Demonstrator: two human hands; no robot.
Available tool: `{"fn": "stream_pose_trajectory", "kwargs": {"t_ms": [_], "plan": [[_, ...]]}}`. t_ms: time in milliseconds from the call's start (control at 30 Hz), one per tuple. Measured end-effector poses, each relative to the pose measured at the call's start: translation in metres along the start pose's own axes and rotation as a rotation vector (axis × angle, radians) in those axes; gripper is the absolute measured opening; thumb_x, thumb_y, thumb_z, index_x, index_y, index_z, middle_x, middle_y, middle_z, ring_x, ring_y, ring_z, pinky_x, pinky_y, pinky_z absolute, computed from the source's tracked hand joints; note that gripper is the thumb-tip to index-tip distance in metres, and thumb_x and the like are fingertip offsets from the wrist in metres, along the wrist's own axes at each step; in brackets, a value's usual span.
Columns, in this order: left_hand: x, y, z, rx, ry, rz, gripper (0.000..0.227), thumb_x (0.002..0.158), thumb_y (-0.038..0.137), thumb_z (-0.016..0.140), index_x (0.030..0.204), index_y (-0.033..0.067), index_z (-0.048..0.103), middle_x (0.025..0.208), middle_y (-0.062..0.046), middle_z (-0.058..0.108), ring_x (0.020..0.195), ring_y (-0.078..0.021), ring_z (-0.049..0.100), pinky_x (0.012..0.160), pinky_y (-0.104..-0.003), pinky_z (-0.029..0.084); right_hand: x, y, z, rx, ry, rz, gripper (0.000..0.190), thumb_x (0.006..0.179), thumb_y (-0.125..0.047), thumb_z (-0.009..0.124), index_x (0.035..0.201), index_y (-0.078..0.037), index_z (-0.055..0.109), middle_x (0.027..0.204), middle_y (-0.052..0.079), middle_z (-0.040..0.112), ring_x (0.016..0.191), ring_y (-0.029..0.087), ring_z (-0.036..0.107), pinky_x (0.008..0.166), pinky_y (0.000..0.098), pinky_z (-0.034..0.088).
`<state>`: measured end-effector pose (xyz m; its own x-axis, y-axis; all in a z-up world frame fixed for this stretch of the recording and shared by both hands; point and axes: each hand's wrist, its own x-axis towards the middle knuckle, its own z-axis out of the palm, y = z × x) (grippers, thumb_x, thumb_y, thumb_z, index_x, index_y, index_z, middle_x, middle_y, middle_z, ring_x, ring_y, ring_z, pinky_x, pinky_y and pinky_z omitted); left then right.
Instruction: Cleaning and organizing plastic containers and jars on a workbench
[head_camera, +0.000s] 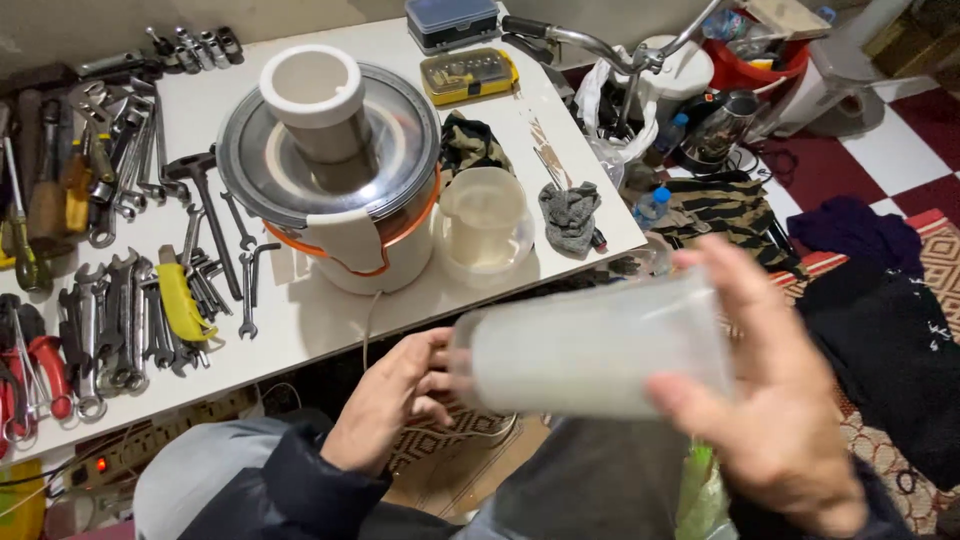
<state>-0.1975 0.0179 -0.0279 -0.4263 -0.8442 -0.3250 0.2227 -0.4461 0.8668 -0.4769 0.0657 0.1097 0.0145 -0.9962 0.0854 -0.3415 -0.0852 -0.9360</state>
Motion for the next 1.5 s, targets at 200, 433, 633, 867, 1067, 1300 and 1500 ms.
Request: {"fn": "stream_pose_trajectory", "kwargs": {"t_ms": [200, 433, 633, 867, 1067, 1300, 1500], "plan": [[0.015, 0.013, 0.025, 0.233, 0.190, -0.034, 0.046, 0.090, 0.020, 0.065, 0.132, 0.0016, 0.064, 0.103, -0.011, 0.073, 0.090, -0.0172, 0.070, 0.069, -0.027, 0.054, 0.017, -0.006, -0.026, -0.228, 0.304, -0.114, 0.081, 0.081, -0.021, 0.048, 0.149, 0.014, 0.023, 0.137, 0.034, 0.041, 0.119, 0.047, 0.050, 0.098, 0.0562, 0.045], [0.035, 0.016, 0.034, 0.383, 0.179, 0.173, 0.039, 0.085, 0.014, 0.073, 0.121, 0.0019, 0.068, 0.100, -0.007, 0.074, 0.081, -0.0131, 0.066, 0.073, -0.025, 0.056, 0.029, 0.015, -0.044, -0.064, 0.404, -0.110, 0.062, 0.097, -0.014, 0.037, 0.151, 0.012, 0.023, 0.133, 0.031, 0.038, 0.116, 0.039, 0.043, 0.100, 0.0467, 0.037], [0.034, 0.011, 0.031, 0.391, 0.156, 0.069, 0.035, 0.087, 0.013, 0.072, 0.120, 0.0019, 0.072, 0.092, -0.008, 0.075, 0.079, -0.0147, 0.066, 0.070, -0.026, 0.055, 0.006, 0.038, -0.079, -0.247, 0.467, -0.059, 0.066, 0.092, -0.010, 0.051, 0.149, 0.015, 0.028, 0.140, 0.036, 0.041, 0.123, 0.043, 0.047, 0.103, 0.0491, 0.041], [0.030, 0.006, 0.038, 0.286, 0.181, -0.002, 0.032, 0.092, 0.002, 0.062, 0.123, -0.0074, 0.066, 0.106, -0.019, 0.073, 0.089, -0.0229, 0.068, 0.073, -0.031, 0.053, -0.064, 0.097, -0.123, -0.666, 0.567, 0.078, 0.074, 0.089, -0.007, 0.070, 0.148, 0.020, 0.036, 0.140, 0.045, 0.046, 0.123, 0.053, 0.050, 0.099, 0.0555, 0.043], [-0.005, 0.003, 0.086, 0.760, 0.204, 0.345, 0.022, 0.088, 0.002, 0.065, 0.109, -0.0017, 0.071, 0.089, -0.008, 0.075, 0.068, -0.0140, 0.062, 0.065, -0.024, 0.051, -0.124, 0.191, -0.157, -0.999, 0.616, 0.334, 0.084, 0.085, -0.030, 0.079, 0.145, 0.019, 0.046, 0.135, 0.041, 0.052, 0.114, 0.053, 0.056, 0.094, 0.0562, 0.046], [0.007, -0.062, 0.216, 0.784, -0.531, 0.765, 0.023, 0.090, 0.015, 0.070, 0.107, 0.0010, 0.067, 0.111, -0.012, 0.066, 0.091, -0.0261, 0.066, 0.080, -0.033, 0.054, -0.169, 0.239, -0.125, -1.040, 0.588, 0.375, 0.084, 0.080, -0.036, 0.078, 0.141, 0.013, 0.050, 0.128, 0.033, 0.054, 0.104, 0.047, 0.051, 0.089, 0.0564, 0.042], [0.068, -0.147, 0.258, 1.341, -0.692, 0.319, 0.053, 0.090, 0.021, 0.073, 0.139, 0.0066, 0.058, 0.143, -0.041, 0.037, 0.093, -0.0498, 0.071, 0.075, -0.061, 0.060, -0.188, 0.280, -0.082, -0.722, 0.592, 0.606, 0.090, 0.081, -0.045, 0.082, 0.149, 0.002, 0.047, 0.134, 0.033, 0.053, 0.126, 0.049, 0.050, 0.106, 0.0614, 0.038]]}}
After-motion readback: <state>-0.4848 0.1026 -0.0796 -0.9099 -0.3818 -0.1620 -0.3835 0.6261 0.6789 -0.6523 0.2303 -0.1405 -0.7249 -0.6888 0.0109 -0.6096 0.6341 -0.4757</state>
